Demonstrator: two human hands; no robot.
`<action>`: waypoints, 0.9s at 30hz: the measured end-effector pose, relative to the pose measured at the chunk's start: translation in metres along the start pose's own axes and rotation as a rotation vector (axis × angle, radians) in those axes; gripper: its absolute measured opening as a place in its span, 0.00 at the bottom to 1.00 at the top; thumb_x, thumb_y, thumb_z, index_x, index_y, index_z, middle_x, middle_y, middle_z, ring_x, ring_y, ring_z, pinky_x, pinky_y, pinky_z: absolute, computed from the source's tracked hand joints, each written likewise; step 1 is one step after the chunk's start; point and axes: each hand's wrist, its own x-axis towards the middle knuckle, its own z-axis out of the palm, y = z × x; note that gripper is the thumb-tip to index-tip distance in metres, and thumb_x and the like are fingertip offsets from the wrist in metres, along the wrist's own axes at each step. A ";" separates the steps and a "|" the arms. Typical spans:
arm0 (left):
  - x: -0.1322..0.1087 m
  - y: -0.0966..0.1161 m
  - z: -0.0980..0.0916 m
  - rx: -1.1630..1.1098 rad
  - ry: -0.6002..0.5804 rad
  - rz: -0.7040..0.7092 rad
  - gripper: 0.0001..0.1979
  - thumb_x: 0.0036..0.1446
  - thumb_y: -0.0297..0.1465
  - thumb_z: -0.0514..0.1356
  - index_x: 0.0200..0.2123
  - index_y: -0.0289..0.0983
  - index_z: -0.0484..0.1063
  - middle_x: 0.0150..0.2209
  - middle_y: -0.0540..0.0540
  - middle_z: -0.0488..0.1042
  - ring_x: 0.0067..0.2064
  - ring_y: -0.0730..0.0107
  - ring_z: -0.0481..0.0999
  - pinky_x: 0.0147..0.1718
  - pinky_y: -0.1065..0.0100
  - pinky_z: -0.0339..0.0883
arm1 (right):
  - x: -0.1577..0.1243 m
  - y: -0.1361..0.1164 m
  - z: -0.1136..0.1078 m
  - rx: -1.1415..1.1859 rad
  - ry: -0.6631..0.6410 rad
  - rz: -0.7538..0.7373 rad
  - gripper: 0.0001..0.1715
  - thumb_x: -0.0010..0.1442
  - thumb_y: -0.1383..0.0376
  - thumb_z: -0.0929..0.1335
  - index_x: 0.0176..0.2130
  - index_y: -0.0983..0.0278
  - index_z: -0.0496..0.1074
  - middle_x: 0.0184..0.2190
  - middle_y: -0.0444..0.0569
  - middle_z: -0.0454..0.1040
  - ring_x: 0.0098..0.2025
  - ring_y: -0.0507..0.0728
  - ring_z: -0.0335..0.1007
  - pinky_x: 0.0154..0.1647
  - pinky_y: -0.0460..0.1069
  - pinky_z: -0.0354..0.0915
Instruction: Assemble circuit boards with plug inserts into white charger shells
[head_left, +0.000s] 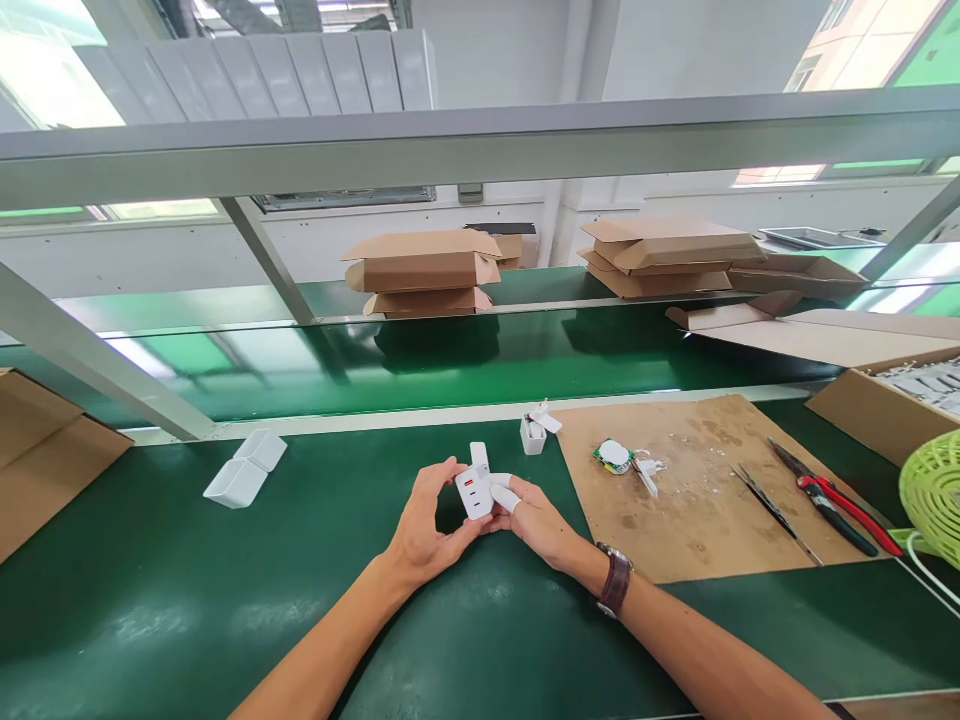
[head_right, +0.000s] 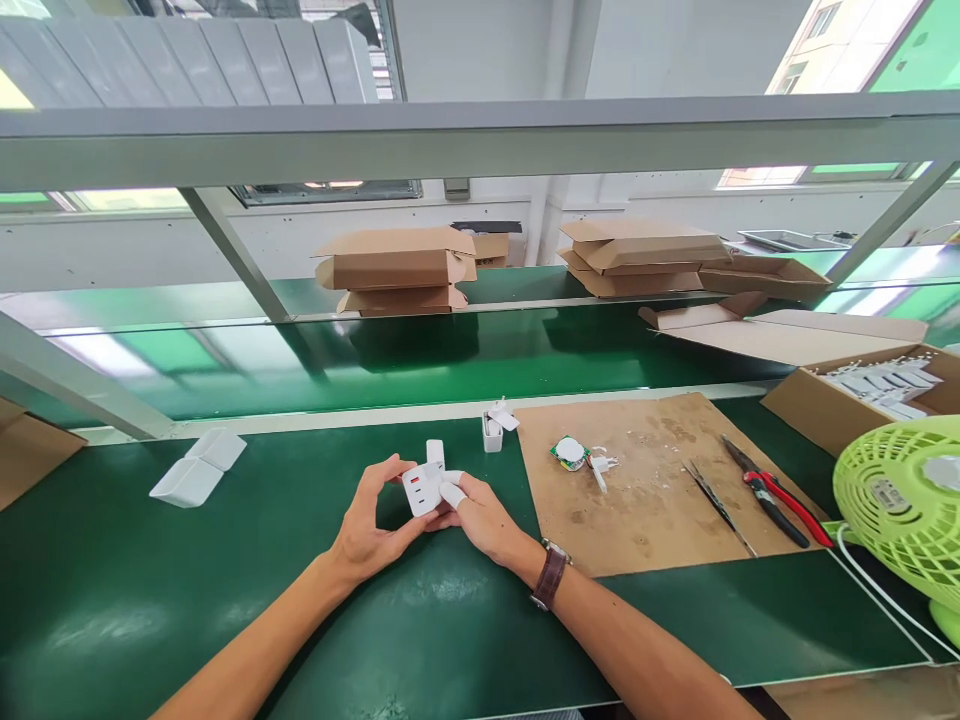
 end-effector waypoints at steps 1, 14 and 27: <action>0.000 0.000 0.001 -0.002 0.005 -0.002 0.37 0.61 0.33 0.65 0.69 0.39 0.52 0.49 0.39 0.75 0.45 0.60 0.77 0.43 0.57 0.77 | 0.000 0.000 0.000 -0.001 0.000 -0.003 0.31 0.56 0.44 0.74 0.48 0.63 0.74 0.39 0.52 0.79 0.41 0.64 0.78 0.49 0.62 0.72; 0.002 0.005 0.005 0.006 0.070 0.039 0.38 0.61 0.39 0.67 0.69 0.42 0.54 0.51 0.38 0.75 0.47 0.59 0.76 0.43 0.58 0.78 | -0.009 -0.006 0.006 0.063 -0.120 0.025 0.30 0.62 0.44 0.70 0.49 0.66 0.74 0.38 0.55 0.81 0.38 0.62 0.80 0.47 0.61 0.75; 0.004 0.002 0.002 0.069 0.060 0.011 0.39 0.60 0.33 0.67 0.69 0.40 0.52 0.51 0.39 0.75 0.50 0.57 0.77 0.47 0.55 0.76 | -0.008 -0.010 0.005 -0.040 0.019 -0.157 0.28 0.60 0.47 0.73 0.52 0.61 0.73 0.48 0.53 0.78 0.50 0.63 0.76 0.54 0.62 0.73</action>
